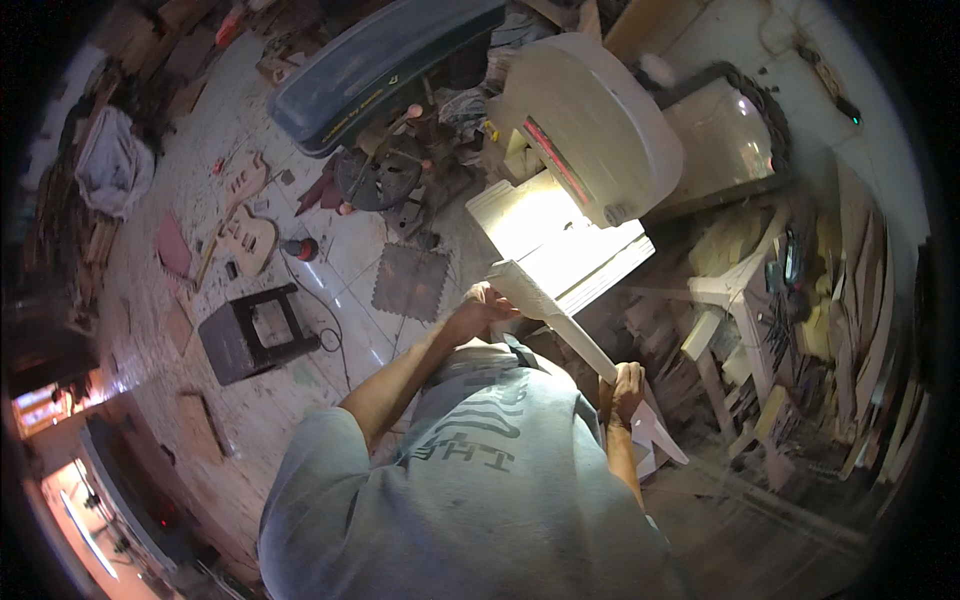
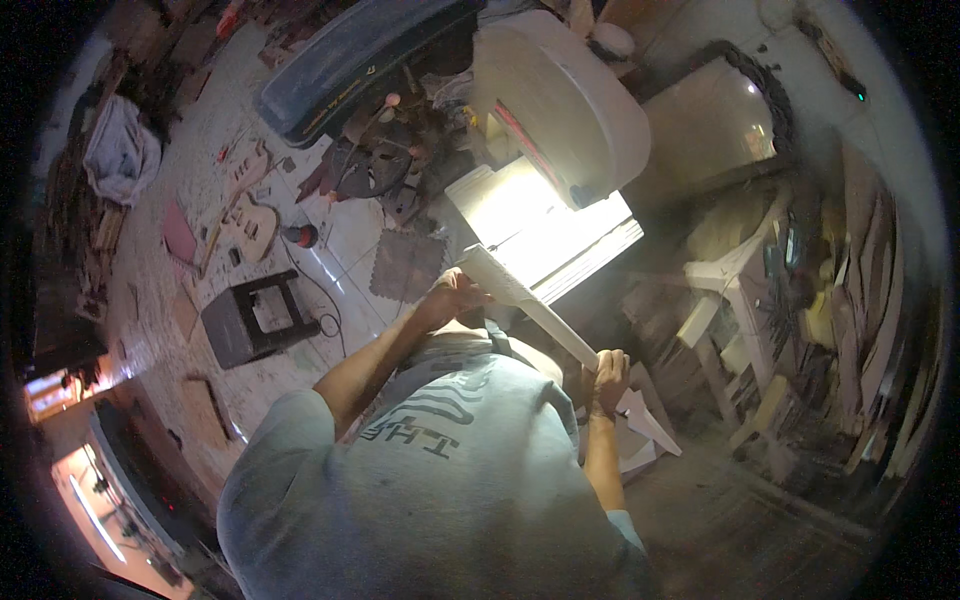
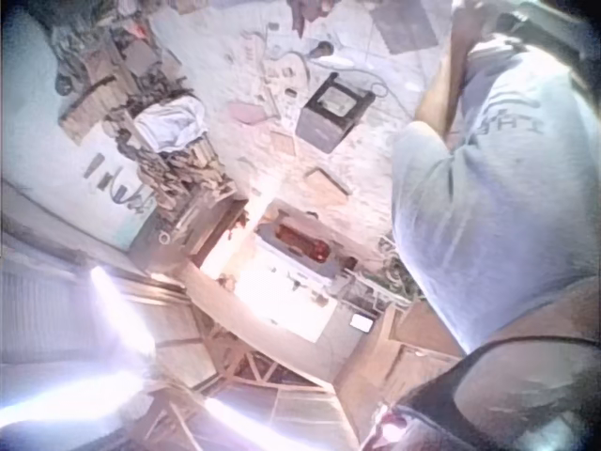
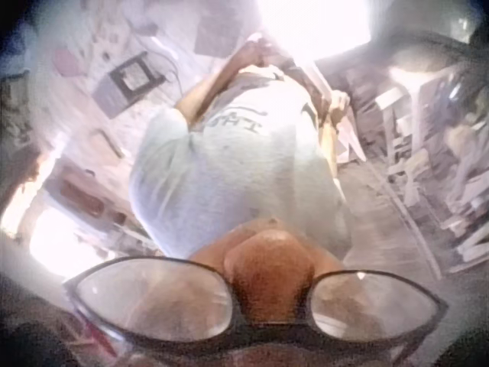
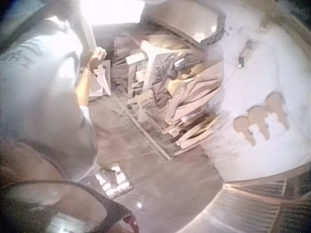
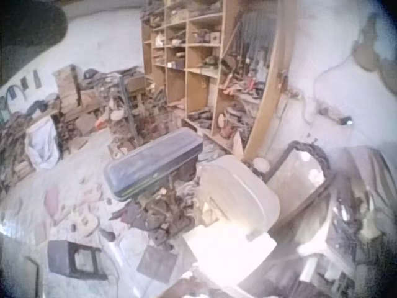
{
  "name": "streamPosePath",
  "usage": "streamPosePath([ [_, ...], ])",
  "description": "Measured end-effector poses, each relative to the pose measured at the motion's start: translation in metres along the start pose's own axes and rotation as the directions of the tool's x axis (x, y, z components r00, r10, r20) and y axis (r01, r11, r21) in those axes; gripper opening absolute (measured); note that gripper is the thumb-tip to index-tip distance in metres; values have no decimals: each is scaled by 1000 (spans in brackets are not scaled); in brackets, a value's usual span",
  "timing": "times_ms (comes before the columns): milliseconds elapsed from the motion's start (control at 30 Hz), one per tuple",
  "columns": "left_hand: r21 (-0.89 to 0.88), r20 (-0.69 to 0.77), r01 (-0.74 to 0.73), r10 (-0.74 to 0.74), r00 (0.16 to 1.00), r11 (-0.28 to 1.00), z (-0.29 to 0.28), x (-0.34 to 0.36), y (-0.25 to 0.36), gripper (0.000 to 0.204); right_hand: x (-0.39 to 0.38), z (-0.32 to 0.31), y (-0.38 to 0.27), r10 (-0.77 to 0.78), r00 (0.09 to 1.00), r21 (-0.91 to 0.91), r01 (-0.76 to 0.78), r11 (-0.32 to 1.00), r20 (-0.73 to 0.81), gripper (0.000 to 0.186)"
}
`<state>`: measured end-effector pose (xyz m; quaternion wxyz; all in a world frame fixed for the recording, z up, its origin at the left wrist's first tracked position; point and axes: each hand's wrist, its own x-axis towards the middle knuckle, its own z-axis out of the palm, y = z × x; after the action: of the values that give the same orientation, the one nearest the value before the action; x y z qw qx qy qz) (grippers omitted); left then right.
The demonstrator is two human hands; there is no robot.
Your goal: The person measures a wooden guitar neck using a T-square and pencil at a workbench, then cuts along the markings using a bandsaw.
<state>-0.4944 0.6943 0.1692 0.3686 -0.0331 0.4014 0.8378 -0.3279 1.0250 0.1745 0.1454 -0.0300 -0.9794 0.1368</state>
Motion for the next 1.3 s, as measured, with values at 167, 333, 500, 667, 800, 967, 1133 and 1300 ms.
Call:
streamPosePath([
  [167,405,-293,32,96,951,914,-61,25,21,45,-8,-10,-17,51,998,-23,-52,998,-31,33],
  [333,406,-451,-93,287,845,909,-74,88,80,41,-23,-12,-20,100,993,-101,-105,989,-56,30],
  [500,725,-278,-254,610,742,640,-67,153,118,57,-27,-28,-29,108,993,-242,-114,964,-36,21],
  [667,904,-134,-205,704,698,375,-73,197,127,53,-27,-48,-41,138,990,-315,-133,940,-5,13],
  [800,886,-236,-173,740,630,430,-74,212,122,39,-38,-52,-37,192,981,-364,-168,916,33,12],
  [967,749,-352,-286,726,591,597,-119,237,131,32,-29,-63,-38,177,983,-345,-150,927,48,10],
  [1133,447,-535,-392,591,604,805,-88,241,133,28,-33,-64,-33,209,977,-374,-180,910,38,10],
  [1300,237,-636,-432,475,608,870,-101,243,132,22,-29,-68,-30,194,981,-363,-171,916,26,11],
])
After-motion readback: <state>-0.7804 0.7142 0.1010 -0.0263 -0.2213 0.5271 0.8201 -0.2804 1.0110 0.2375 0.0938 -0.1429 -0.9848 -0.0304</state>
